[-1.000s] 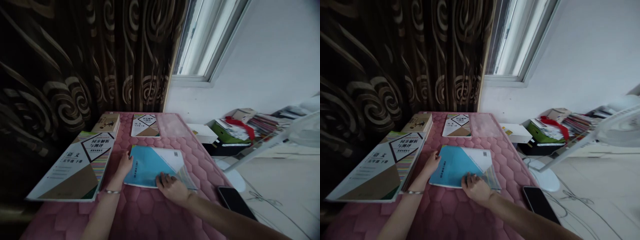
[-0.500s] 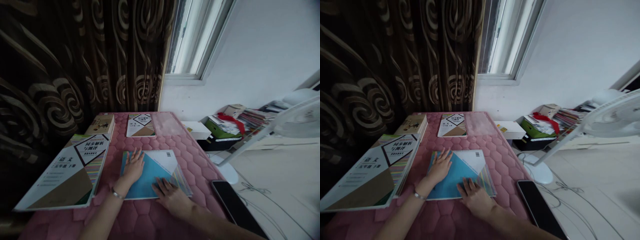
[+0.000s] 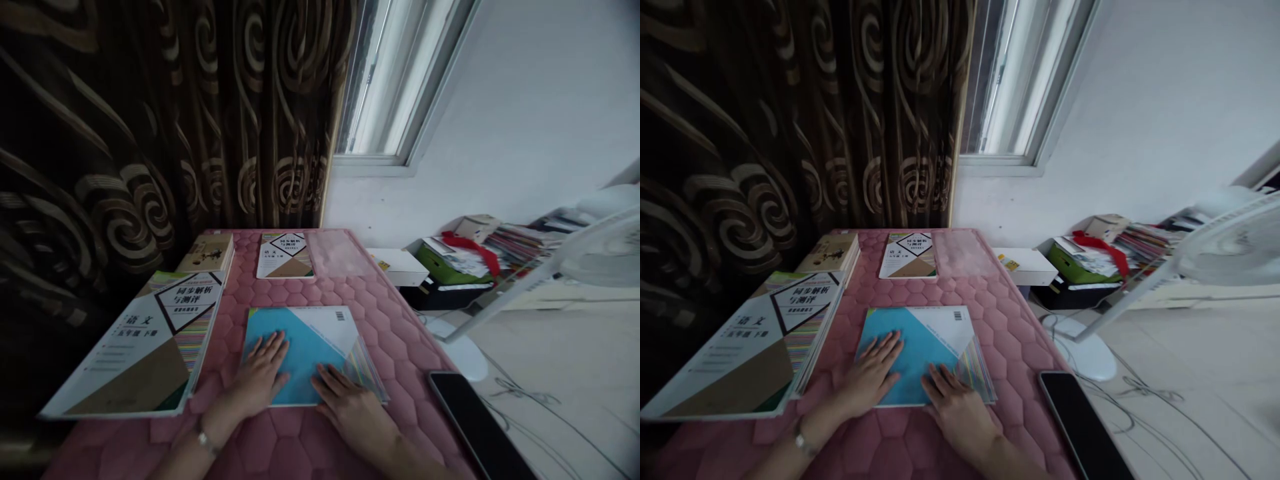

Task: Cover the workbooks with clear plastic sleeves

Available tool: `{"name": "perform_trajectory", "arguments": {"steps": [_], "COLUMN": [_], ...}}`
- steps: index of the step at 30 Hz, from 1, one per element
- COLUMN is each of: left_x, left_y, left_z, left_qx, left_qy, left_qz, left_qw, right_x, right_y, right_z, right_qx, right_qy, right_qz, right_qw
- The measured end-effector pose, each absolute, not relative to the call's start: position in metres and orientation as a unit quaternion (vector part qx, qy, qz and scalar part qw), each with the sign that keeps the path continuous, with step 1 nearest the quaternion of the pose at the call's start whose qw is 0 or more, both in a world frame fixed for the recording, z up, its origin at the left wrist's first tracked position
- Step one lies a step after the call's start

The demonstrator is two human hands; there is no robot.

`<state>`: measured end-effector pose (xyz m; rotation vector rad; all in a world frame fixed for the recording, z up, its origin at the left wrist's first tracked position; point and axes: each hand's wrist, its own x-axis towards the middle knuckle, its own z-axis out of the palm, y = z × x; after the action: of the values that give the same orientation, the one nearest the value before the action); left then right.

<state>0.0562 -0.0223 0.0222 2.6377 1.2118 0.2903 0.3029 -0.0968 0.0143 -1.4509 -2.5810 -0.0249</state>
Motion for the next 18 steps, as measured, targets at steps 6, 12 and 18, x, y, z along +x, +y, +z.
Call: {"name": "perform_trajectory", "arguments": {"steps": [6,12,18], "left_x": [-0.004,-0.006,-0.004], "left_y": [-0.072,-0.068,-0.062], "left_z": [0.024,0.041,0.045], "left_qx": [0.879,0.841,0.832], "left_qy": [0.437,0.481,0.477], "left_qz": [0.105,0.101,0.127], "left_qw": [0.161,0.225,0.251], "right_x": [0.302,0.306,0.314], "right_y": [-0.096,-0.096,-0.092], "right_z": [0.029,0.038,0.041], "right_qx": [-0.513,-0.502,-0.488], "right_qy": [-0.849,-0.855,-0.857], "right_qz": [0.073,0.098,0.13], "right_qw": [0.101,0.088,0.106]}}
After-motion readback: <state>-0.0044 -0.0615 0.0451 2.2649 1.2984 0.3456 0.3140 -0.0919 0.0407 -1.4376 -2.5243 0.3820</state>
